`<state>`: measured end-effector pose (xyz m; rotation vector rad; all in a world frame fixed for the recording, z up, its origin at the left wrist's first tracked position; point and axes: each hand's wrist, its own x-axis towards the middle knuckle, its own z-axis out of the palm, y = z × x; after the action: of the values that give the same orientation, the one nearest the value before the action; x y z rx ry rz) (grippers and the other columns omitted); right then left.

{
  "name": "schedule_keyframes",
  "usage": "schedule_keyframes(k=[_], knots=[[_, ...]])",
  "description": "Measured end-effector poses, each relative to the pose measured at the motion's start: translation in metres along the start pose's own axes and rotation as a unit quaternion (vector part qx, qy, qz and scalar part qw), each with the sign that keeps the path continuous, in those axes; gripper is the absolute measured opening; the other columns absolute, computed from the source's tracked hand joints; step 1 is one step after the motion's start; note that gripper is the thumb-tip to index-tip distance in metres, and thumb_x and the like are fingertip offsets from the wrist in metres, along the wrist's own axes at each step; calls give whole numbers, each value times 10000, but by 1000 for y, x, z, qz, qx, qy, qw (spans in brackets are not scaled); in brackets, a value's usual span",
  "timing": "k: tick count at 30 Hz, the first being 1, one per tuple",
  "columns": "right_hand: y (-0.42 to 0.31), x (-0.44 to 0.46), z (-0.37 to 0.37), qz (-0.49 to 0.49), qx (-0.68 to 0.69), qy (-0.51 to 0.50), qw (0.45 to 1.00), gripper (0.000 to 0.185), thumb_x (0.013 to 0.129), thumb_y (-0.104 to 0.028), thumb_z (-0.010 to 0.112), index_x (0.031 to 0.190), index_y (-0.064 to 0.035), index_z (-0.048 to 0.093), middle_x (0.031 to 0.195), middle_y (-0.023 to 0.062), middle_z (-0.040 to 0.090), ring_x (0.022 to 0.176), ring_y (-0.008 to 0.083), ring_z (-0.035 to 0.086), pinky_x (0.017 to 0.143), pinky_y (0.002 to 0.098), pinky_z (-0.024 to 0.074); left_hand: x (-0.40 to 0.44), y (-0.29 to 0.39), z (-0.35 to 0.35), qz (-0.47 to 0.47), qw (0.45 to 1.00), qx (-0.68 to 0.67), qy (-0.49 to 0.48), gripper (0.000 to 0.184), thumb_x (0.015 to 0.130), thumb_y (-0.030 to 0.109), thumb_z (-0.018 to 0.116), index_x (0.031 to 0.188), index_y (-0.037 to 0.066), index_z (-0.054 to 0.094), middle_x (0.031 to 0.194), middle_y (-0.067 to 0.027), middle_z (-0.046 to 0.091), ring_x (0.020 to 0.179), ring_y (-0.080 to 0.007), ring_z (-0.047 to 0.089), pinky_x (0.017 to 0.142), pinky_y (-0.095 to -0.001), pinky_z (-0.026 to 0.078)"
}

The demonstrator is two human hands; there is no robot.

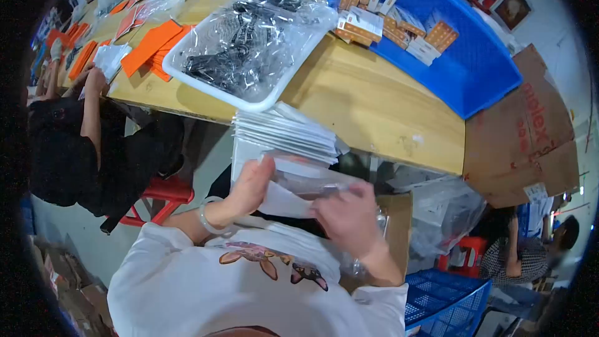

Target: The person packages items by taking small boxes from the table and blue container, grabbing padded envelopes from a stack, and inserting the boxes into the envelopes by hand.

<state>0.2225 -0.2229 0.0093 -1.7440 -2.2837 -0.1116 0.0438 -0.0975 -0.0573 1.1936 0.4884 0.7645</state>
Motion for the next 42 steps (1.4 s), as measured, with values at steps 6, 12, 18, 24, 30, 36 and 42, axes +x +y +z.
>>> schedule_keyframes(k=[6,12,18,24,30,36,42], knots=[[8,9,20,71,180,117,974,185,793,-123,689,969,-69,662,858,15,649,777,215,574,763,326,439,-4,-34,3,-52,994,34,-95,219,926,25,546,1143,15,566,987,-59,633,836,-128,560,784,-209,449],[-1,39,57,70,210,252,942,180,779,-40,673,958,-33,659,940,61,670,797,227,589,747,307,460,1,-45,14,91,988,102,-74,277,880,-47,586,1143,27,540,903,-31,605,769,-88,519,698,-192,424],[20,-13,39,243,586,370,679,90,823,23,592,771,-48,613,772,33,630,775,184,587,747,274,470,7,-43,14,-2,992,93,-91,144,889,35,615,1011,41,537,794,5,543,665,-63,435,590,-199,367],[134,-224,113,380,681,409,474,94,913,-79,505,883,-49,589,800,56,611,781,167,593,771,301,484,21,-51,2,44,986,148,-70,127,897,45,608,991,47,523,785,1,529,653,-77,433,577,-215,365],[96,-194,119,502,433,162,731,255,941,-137,543,1135,5,629,968,85,659,817,148,570,796,267,468,25,-43,1,63,973,194,-107,128,903,46,592,1011,42,523,810,-18,554,660,-96,459,592,-230,392],[81,-73,82,269,407,271,830,246,669,45,655,908,-13,680,836,78,659,722,175,564,685,270,458,40,-33,-11,245,906,263,-224,580,843,-33,513,1410,67,443,1317,-84,593,1040,-290,649,890,-346,501],[90,-73,75,156,494,286,806,48,680,-12,628,714,-25,659,751,97,626,697,187,546,645,303,437,41,-12,-31,238,881,220,-344,422,774,-15,494,1155,29,669,1015,-122,705,737,-268,600,701,-335,485]])
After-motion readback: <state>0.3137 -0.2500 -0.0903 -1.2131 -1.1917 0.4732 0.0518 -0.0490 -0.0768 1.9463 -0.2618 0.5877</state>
